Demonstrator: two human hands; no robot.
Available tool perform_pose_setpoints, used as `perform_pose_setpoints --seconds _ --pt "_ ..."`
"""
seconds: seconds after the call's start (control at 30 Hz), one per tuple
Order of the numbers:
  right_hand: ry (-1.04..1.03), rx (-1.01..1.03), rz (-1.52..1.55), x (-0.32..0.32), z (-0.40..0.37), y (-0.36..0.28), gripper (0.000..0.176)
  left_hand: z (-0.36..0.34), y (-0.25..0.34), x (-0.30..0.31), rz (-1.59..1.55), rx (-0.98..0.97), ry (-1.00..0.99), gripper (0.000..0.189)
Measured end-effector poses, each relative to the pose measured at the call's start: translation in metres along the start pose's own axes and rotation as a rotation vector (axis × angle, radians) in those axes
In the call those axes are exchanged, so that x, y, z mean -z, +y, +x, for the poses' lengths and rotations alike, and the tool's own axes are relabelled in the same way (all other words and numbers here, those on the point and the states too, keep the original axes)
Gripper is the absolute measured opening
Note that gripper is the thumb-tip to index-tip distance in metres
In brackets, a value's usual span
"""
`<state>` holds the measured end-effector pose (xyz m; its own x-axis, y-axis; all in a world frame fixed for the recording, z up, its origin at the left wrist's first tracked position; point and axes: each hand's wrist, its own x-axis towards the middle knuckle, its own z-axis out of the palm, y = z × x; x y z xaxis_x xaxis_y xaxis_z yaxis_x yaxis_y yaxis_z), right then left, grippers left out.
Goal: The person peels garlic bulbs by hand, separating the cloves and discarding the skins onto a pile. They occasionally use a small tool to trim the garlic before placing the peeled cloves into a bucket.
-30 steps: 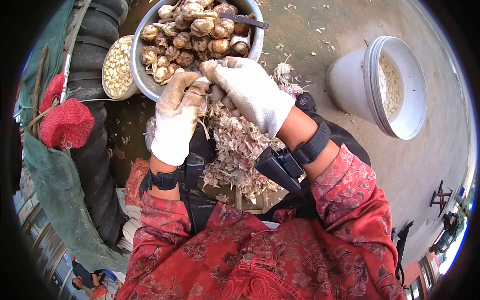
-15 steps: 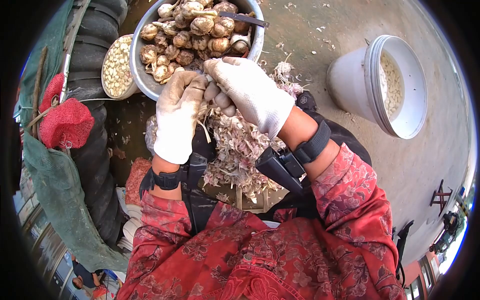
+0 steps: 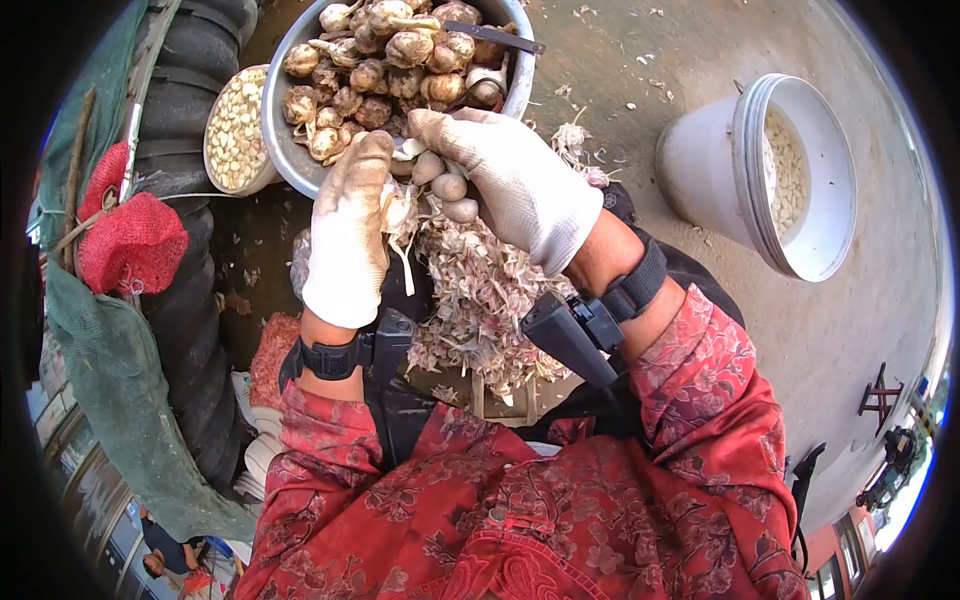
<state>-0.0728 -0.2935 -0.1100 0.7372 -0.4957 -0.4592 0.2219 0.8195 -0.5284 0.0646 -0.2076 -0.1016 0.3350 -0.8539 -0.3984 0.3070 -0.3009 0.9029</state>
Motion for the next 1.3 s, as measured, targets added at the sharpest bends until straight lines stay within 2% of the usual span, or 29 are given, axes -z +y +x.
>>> perform_pose_setpoints --seconds 0.07,0.13,0.17,0.23,0.3,0.43,0.5,0.53,0.57,0.63,0.67,0.7,0.77,0.8,0.83,0.9,0.97,1.03,1.07,1.1,1.17,1.2,1.23,1.3 --pt "0.018 -0.007 -0.036 -0.002 0.000 0.000 0.023 0.001 -0.002 0.001 0.037 -0.017 -0.009 0.030" --pt "0.036 -0.014 -0.073 -0.004 -0.002 -0.001 0.024 0.002 -0.003 0.003 0.211 -0.080 -0.062 0.037" --pt "0.048 -0.014 -0.168 -0.005 -0.003 -0.001 0.026 0.002 -0.005 0.003 0.211 -0.080 -0.062 0.037" --pt "0.059 -0.015 -0.263 -0.006 -0.005 -0.004 0.027 0.004 -0.011 0.005 -0.049 0.030 -0.021 0.037" --pt "0.118 0.013 -0.407 -0.007 -0.006 -0.006 0.030 0.007 -0.014 0.010 -0.043 0.021 0.005 0.038" --pt "0.077 -0.019 -0.407 -0.009 -0.010 -0.017 0.031 0.005 0.000 0.010 -0.040 0.047 0.094 0.041" --pt "0.113 -0.145 -0.714 -0.014 -0.015 -0.027 0.033 0.008 -0.001 0.015 0.002 0.029 0.097 0.044" --pt "0.131 -0.042 -0.890 -0.006 -0.011 -0.017 0.032 0.007 0.000 0.012 -0.044 0.010 0.146 0.046" --pt "0.131 -0.043 -0.890 0.001 -0.009 -0.013 0.032 0.006 0.001 0.010 -0.091 -0.008 0.193 0.047" --pt "-0.025 -0.017 -1.176 0.007 -0.009 -0.014 0.028 0.004 0.003 0.010 -0.105 0.008 0.194 0.050" --pt "0.073 -0.016 -1.166 0.006 -0.010 -0.012 0.025 0.004 0.005 0.008 -0.109 0.029 0.204 0.052" --pt "0.072 -0.016 -1.165 0.001 -0.010 -0.015 0.025 0.004 0.007 0.007 -0.113 0.050 0.215 0.053" --pt "0.130 -0.143 -0.940 -0.008 -0.012 -0.022 0.025 0.003 0.011 0.004 -0.075 0.033 0.217 0.054" --pt "0.127 -0.057 -0.803 -0.010 -0.014 -0.019 0.030 0.003 0.011 0.003 -0.038 0.016 0.219 0.056" --pt "0.127 -0.057 -0.802 -0.010 -0.012 -0.016 0.030 0.003 0.008 0.004 -0.037 0.016 0.220 0.056" --pt "0.100 0.017 -0.761 -0.008 -0.010 -0.011 0.036 0.004 0.001 0.007 0.029 -0.129 0.146 0.055" --pt "0.086 -0.041 -0.809 -0.010 -0.011 -0.012 0.041 0.000 0.002 0.007 0.079 -0.172 0.127 0.055" --pt "0.111 0.038 -0.776 -0.014 -0.011 -0.005 0.044 0.000 0.000 0.007 0.130 -0.216 0.110 0.054" --pt "0.077 0.193 -0.743 -0.006 -0.007 0.009 0.046 0.003 -0.004 0.008 0.187 -0.300 0.110 0.059" --pt "0.076 0.192 -0.742 -0.007 -0.007 0.010 0.046 0.004 -0.007 0.008 0.244 -0.383 0.109 0.065" --pt "0.068 0.218 -0.846 -0.010 -0.008 0.011 0.036 0.002 -0.007 0.012 0.262 -0.363 0.074 0.064" --pt "0.050 0.117 -0.842 -0.012 -0.008 0.011 0.033 0.001 -0.005 0.012 0.280 -0.344 0.039 0.063" --pt "0.050 0.117 -0.842 -0.013 -0.009 0.013 0.033 -0.001 -0.003 0.009 0.280 -0.344 0.039 0.063" --pt "-0.004 0.055 -0.682 -0.014 -0.010 0.019 0.028 -0.006 0.004 0.001 0.084 -0.240 0.078 0.051"
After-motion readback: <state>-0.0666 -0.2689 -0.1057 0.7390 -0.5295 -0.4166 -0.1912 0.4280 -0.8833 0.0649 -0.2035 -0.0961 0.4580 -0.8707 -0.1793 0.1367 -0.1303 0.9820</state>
